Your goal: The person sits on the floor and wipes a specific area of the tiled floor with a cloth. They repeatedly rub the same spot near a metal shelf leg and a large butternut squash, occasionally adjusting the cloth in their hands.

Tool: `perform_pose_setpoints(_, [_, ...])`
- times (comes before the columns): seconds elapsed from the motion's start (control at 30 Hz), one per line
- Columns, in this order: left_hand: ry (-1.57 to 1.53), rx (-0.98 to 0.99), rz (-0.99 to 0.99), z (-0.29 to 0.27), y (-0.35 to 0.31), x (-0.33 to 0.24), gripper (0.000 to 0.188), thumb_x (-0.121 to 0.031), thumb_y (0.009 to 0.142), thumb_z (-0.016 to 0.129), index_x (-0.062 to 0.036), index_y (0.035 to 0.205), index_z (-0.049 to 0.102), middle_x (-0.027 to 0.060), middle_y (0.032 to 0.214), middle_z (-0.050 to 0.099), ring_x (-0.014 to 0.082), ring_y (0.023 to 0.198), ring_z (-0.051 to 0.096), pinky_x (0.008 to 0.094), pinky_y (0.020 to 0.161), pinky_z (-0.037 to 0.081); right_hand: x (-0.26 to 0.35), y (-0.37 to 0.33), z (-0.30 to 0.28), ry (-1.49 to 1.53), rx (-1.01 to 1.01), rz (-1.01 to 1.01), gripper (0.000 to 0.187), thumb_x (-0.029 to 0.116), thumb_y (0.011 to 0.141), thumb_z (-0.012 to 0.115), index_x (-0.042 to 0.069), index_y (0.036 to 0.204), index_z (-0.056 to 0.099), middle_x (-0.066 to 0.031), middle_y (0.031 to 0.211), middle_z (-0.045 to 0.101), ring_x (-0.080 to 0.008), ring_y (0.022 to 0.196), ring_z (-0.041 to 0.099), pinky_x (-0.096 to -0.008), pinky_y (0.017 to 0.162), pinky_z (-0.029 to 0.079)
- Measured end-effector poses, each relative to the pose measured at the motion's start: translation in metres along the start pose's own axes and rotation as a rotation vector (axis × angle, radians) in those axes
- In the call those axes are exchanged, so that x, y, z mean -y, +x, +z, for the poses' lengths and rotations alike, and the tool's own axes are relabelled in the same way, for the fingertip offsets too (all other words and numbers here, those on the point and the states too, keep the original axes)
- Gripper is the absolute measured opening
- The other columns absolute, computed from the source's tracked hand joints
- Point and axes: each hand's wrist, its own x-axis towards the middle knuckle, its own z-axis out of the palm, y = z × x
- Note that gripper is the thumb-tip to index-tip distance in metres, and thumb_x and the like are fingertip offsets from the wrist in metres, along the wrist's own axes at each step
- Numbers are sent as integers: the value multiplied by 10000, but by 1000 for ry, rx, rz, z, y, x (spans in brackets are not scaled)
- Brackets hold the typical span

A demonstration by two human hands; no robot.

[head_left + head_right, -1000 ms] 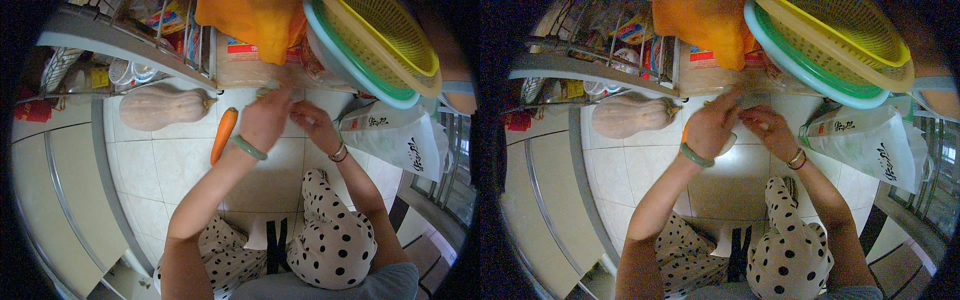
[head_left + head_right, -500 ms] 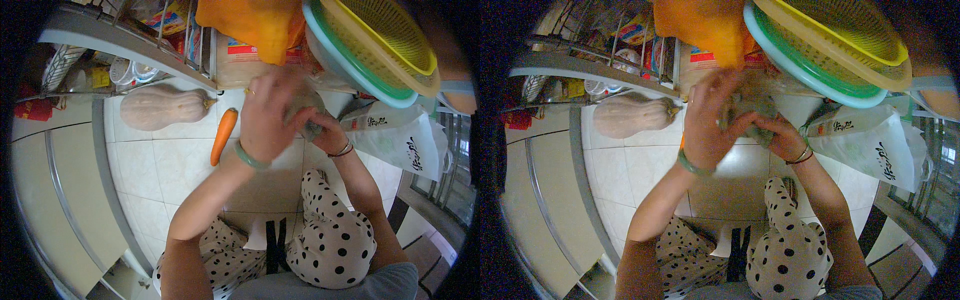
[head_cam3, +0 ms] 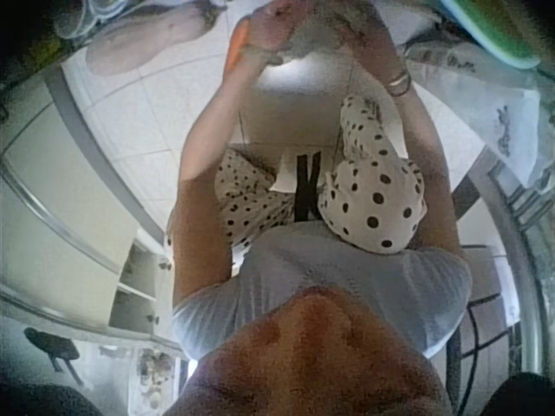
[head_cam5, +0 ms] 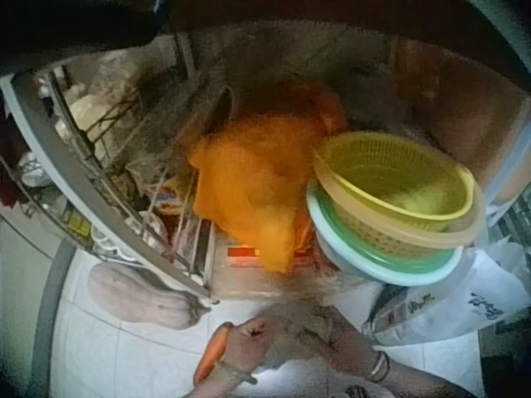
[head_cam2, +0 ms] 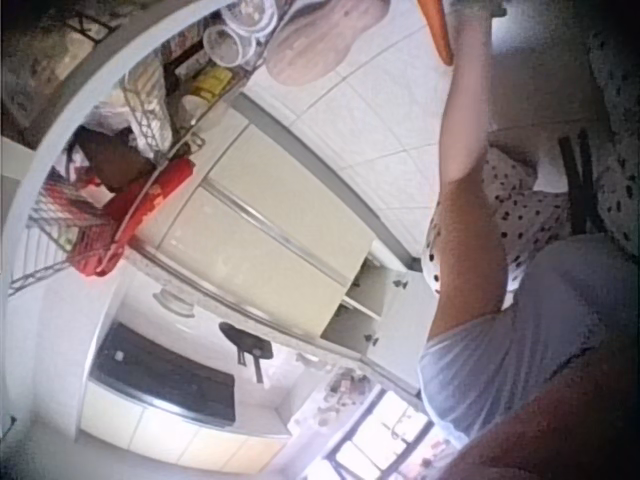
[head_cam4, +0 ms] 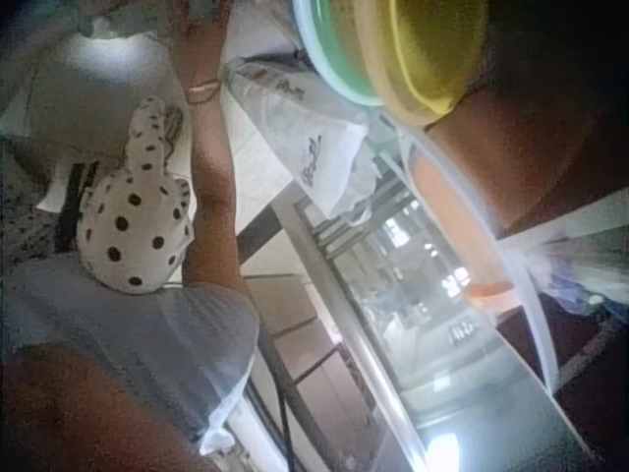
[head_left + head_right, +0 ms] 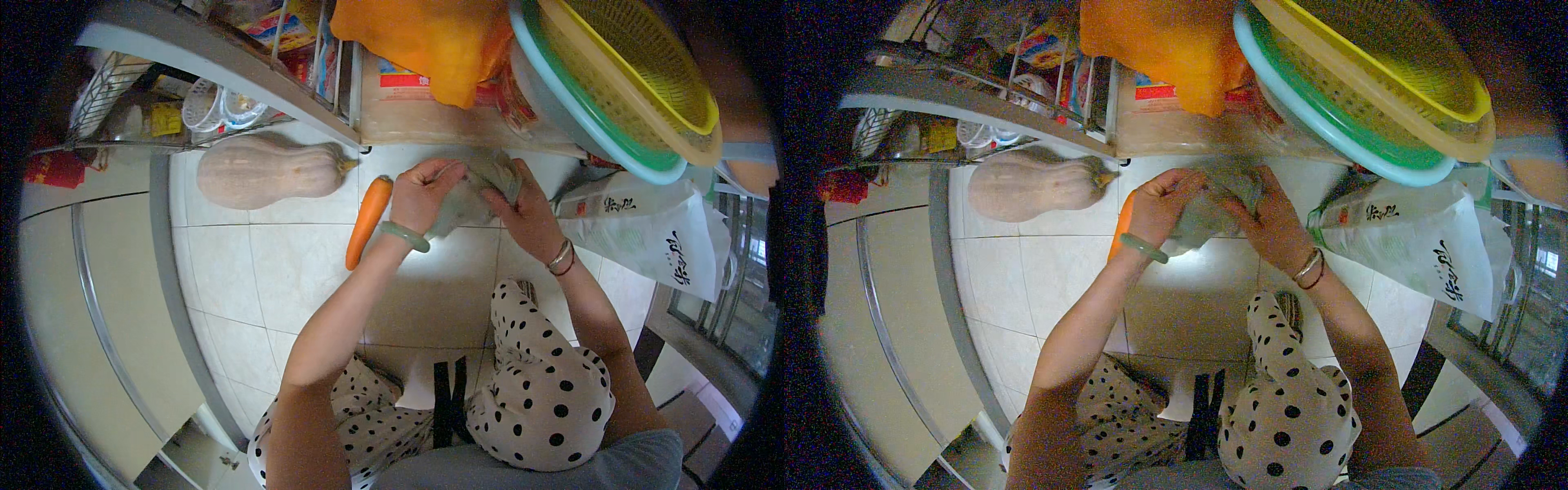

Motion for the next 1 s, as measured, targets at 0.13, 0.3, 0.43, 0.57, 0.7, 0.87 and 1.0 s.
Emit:
perform_pose_setpoints(0.13, [-977, -4, -308, 31, -5, 7, 346, -279, 943, 453, -18, 1155, 533, 62, 1039, 606, 161, 918, 565, 286, 832, 450, -8, 13, 23, -234, 22, -226, 414, 262, 845, 559, 3, 1162, 495, -227, 1106, 543, -384, 987, 525, -415, 830, 449])
perform_pose_setpoints(0.3, [-712, -138, -70, 47, -10, 20, 344, -283, 951, 411, -23, 1165, 482, 80, 1115, 549, 202, 980, 545, 322, 866, 442, -33, 39, 48, -252, 164, 45, 404, 186, 821, 545, 8, 1178, 479, -237, 1115, 523, -386, 988, 520, -425, 840, 455])
perform_pose_setpoints(0.43, [-483, -318, -215, 27, 18, 23, 334, -310, 904, 502, -63, 1129, 499, 75, 1084, 544, 197, 854, 567, 333, 704, 501, -32, 68, 45, -575, 2, -176, 283, 73, 763, 542, -4, 1035, 549, -205, 1042, 553, -360, 822, 589, -422, 721, 494])
perform_pose_setpoints(0.57, [-670, -239, -615, -22, 57, 45, 380, -419, 837, 598, -83, 998, 527, 94, 823, 602, 207, 582, 557, 316, 453, 442, -34, 96, 46, -916, 271, -80, 161, 45, 739, 545, -16, 865, 624, -187, 960, 588, -330, 719, 627, -419, 614, 521])
perform_pose_setpoints(0.7, [-595, -196, -715, -17, 77, 54, 416, -489, 812, 598, -81, 873, 542, 83, 646, 578, 183, 506, 527, 291, 401, 365, -50, 90, 61, -988, 229, -182, 125, 78, 742, 545, 22, 784, 649, -160, 825, 620, -309, 731, 640, -408, 596, 525])
perform_pose_setpoints(0.87, [-550, -194, -602, -12, 83, 73, 356, -437, 857, 562, -87, 805, 529, 65, 609, 555, 180, 459, 502, 294, 366, 332, -42, 84, 68, -944, 221, -73, 107, 104, 746, 552, 58, 752, 648, -150, 777, 628, -288, 725, 646, -400, 594, 528])
perform_pose_setpoints(1.0, [-528, -312, -527, 1, 80, 71, 327, -363, 901, 518, -79, 740, 504, 59, 571, 520, 175, 409, 462, 293, 343, 312, -29, 89, 73, -856, 187, -22, 105, 106, 747, 553, 52, 763, 640, -151, 768, 628, -290, 707, 644, -389, 614, 528])
